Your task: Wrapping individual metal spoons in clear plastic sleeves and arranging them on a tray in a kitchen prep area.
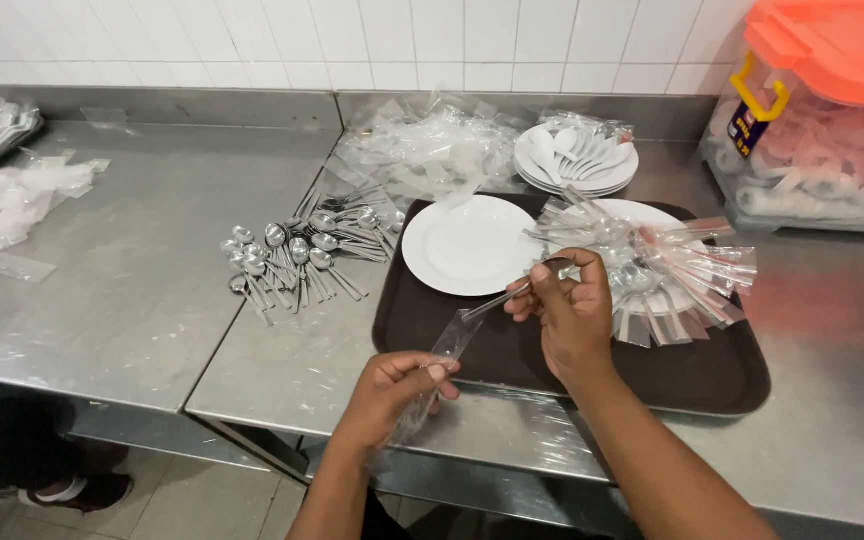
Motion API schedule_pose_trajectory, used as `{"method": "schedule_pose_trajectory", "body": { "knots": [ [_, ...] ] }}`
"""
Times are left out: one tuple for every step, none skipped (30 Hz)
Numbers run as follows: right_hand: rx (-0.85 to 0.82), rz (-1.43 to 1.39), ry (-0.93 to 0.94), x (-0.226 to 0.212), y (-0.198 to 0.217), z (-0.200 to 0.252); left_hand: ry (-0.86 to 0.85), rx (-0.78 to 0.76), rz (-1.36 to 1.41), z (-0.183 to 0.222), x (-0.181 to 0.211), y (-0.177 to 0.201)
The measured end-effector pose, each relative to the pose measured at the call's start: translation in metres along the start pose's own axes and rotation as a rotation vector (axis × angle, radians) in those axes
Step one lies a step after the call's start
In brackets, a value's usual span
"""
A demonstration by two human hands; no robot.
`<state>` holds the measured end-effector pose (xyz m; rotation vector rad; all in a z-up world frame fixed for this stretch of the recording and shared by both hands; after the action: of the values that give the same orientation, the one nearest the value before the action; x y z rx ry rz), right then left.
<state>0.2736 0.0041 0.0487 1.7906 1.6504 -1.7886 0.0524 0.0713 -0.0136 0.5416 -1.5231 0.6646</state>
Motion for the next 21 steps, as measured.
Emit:
{"method": "schedule_pose_trajectory", "body": {
  "knots": [
    [-0.001,0.000,0.000,0.001,-0.001,0.001,-0.001,0.001,0.000,0.001,0.005,-0.001],
    [-0.042,0.044,-0.006,0.003,-0.005,0.003,0.034,-0.001,-0.029,0.003,0.007,-0.003],
    [-0.083,0.088,-0.012,0.005,-0.008,0.004,0.068,-0.003,-0.058,0.005,0.009,-0.005],
    [-0.084,0.088,-0.012,0.006,-0.009,0.006,0.068,-0.002,-0.057,0.004,0.006,-0.005],
    [-0.127,0.107,-0.013,0.007,-0.014,0.008,0.032,-0.041,-0.045,0.003,0.007,-0.008],
    [-0.173,0.126,-0.011,0.008,-0.020,0.010,-0.008,-0.079,-0.033,0.001,0.008,-0.010],
    [-0.176,0.126,-0.009,0.009,-0.020,0.011,-0.012,-0.078,-0.033,0.001,0.017,-0.013],
    [-0.190,0.158,0.002,0.010,-0.022,0.011,0.061,-0.112,-0.075,0.002,0.018,-0.019],
    [-0.205,0.190,0.013,0.010,-0.024,0.012,0.135,-0.147,-0.117,0.004,0.020,-0.024],
    [-0.216,0.192,0.012,0.011,-0.024,0.012,0.129,-0.138,-0.113,0.002,0.018,-0.024],
    [-0.200,0.242,0.066,0.008,-0.023,0.012,0.121,-0.180,-0.020,0.001,0.016,-0.029],
    [-0.180,0.293,0.121,0.003,-0.022,0.012,0.114,-0.226,0.072,-0.001,0.014,-0.035],
    [-0.188,0.297,0.121,0.001,-0.024,0.013,0.108,-0.222,0.077,0.000,0.017,-0.039],
    [-0.216,0.434,0.251,-0.010,-0.030,0.016,0.110,-0.222,0.083,0.000,0.018,-0.045],
    [-0.243,0.571,0.382,-0.020,-0.035,0.020,0.112,-0.223,0.090,0.001,0.019,-0.050],
    [-0.247,0.576,0.383,-0.021,-0.037,0.021,0.108,-0.224,0.095,0.002,0.022,-0.053],
    [-0.219,0.669,0.408,-0.024,-0.037,0.023,0.135,-0.192,0.117,0.002,0.023,-0.053],
    [-0.189,0.760,0.430,-0.026,-0.038,0.025,0.165,-0.159,0.136,0.004,0.024,-0.052],
    [-0.191,0.763,0.429,-0.026,-0.039,0.025,0.164,-0.159,0.140,0.003,0.022,-0.052],
    [-0.235,0.768,0.503,-0.028,-0.046,0.030,0.147,-0.143,0.144,0.004,0.022,-0.050],
    [-0.279,0.771,0.577,-0.031,-0.052,0.035,0.129,-0.128,0.148,0.005,0.022,-0.049]
  ]
}}
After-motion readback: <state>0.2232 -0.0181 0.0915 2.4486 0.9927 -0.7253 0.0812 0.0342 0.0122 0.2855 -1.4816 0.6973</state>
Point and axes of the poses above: each hand's wrist, its own z-axis away from the middle knuckle, its own y-axis out of the back of the hand, x = y × z, the point moved 8 cm from there along -z, towards the middle knuckle, and after that the axes turned 8 degrees about -z, right-handed, at the moved point
